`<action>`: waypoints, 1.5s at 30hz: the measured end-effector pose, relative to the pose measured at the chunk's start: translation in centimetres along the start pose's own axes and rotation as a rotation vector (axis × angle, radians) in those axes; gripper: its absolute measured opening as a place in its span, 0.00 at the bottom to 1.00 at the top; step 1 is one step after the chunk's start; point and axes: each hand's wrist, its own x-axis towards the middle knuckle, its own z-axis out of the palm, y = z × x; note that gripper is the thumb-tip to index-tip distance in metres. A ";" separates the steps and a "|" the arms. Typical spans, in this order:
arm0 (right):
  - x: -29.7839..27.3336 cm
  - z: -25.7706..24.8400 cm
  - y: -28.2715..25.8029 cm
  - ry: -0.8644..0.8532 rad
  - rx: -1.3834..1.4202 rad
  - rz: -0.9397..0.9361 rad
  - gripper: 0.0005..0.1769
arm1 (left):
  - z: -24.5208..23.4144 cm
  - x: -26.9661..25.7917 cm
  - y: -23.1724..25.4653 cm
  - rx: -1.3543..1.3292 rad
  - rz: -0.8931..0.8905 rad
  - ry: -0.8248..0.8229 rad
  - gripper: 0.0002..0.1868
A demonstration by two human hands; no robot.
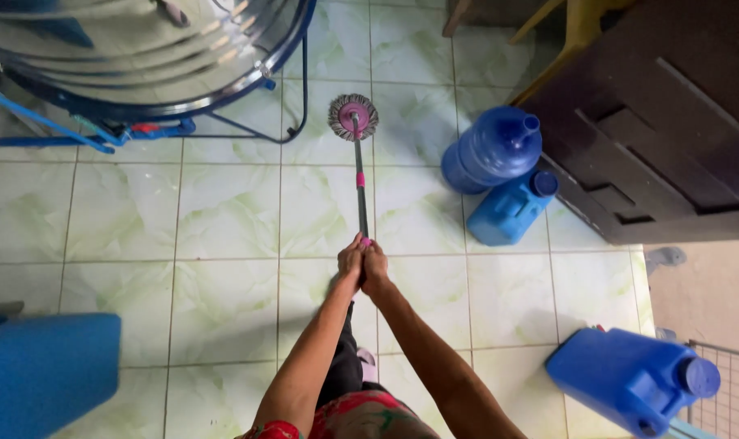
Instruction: Mopping the tile floor and rearranging water containers in a facility.
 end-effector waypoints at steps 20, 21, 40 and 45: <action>-29.1 -8.6 19.7 0.064 -0.131 0.368 0.22 | -20.6 -25.6 -15.4 0.416 -0.048 -0.161 0.22; -25.9 -13.1 25.2 0.072 -0.113 0.363 0.22 | -22.2 -26.3 -14.8 0.432 -0.050 -0.175 0.22; -29.4 -6.8 51.9 0.399 -0.257 -0.064 0.14 | -45.8 -46.4 -9.8 0.684 -0.417 -0.321 0.25; -30.8 -8.2 45.6 0.440 -0.102 -0.087 0.11 | -41.1 -45.4 -10.9 0.705 -0.455 -0.359 0.23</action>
